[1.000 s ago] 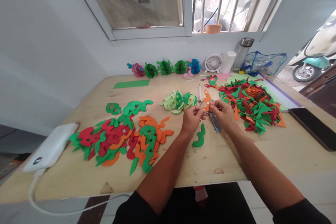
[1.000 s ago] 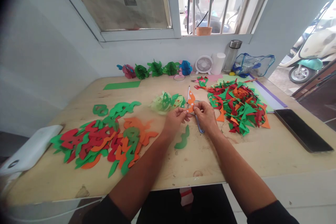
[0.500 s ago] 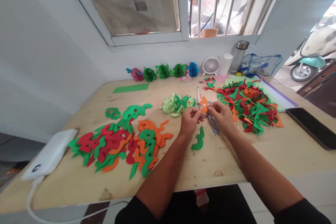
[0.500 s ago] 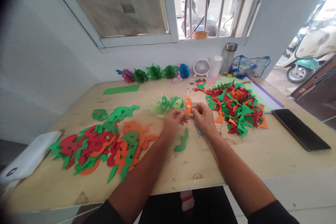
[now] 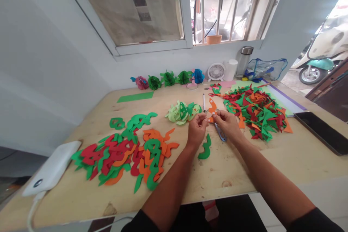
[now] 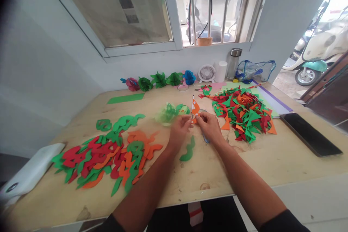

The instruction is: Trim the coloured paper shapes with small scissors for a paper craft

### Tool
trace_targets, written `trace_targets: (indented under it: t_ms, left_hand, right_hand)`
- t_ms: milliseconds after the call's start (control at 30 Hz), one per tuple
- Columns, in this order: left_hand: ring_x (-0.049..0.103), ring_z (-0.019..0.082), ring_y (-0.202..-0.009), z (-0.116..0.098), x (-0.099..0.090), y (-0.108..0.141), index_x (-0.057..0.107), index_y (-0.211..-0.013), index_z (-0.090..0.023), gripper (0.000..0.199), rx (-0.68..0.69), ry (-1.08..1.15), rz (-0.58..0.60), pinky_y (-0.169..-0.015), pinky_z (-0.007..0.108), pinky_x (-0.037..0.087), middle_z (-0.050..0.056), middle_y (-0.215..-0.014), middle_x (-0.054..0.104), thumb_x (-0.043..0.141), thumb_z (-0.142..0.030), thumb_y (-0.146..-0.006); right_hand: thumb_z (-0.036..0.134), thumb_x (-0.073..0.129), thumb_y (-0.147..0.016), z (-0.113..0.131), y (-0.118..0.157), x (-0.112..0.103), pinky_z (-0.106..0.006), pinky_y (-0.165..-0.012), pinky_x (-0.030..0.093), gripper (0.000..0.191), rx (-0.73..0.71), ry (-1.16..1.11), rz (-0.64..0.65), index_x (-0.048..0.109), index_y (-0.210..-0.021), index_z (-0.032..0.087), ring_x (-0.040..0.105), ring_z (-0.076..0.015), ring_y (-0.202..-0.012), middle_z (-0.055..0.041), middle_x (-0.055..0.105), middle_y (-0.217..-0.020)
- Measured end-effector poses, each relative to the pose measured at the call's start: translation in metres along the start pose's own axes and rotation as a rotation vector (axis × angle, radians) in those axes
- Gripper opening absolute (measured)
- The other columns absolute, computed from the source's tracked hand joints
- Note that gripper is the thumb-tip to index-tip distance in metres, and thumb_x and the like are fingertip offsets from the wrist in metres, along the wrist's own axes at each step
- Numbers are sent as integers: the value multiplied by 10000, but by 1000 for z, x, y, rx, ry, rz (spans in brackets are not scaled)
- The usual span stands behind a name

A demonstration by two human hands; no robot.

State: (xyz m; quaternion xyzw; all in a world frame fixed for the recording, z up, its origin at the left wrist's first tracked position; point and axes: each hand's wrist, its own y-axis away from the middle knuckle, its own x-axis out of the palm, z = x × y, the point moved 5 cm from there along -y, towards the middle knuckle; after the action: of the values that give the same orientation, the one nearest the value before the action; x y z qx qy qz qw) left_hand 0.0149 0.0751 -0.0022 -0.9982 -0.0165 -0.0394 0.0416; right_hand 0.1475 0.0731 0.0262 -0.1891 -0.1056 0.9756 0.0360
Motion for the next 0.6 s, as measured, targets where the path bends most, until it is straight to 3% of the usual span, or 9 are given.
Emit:
trace_targets:
  t_ms: [100,200,400,600]
  left_hand:
    - [618,143,-807,-5,-3,0,566,-1025,-180,307,161,-86,-63,-661,236,474,64,-924,651,614,-297,-745]
    - [604,145,-841,-9,-3,2,538,-1091,-188,371,230,-128,-93,-702,251,481,70,-976,634,625,-285,-744]
    - [615,137,-794,-14,-1,6,544,-1038,-178,337,219,-84,-116,-653,223,477,55,-903,639,634,-304,-739]
    - [619,124,-713,-13,-3,6,535,-943,-175,256,180,-54,-137,-631,214,477,24,-799,636,629,-284,-731]
  right_hand:
    - [354,490,-797,6,3,0,-248,-535,329,236,-136,289,-50,539,-630,196,468,-128,-538,11,527,-556]
    - [299,477,-808,13,8,5,-264,-588,324,203,-271,516,-80,545,-643,201,496,-149,-583,-13,571,-602]
    - [250,468,-831,26,16,13,-296,-635,276,240,-460,789,-124,505,-600,196,494,-162,-607,-45,603,-620]
    - [227,453,-851,29,19,19,-307,-642,254,230,-544,898,-101,534,-640,186,499,-168,-630,-49,611,-633]
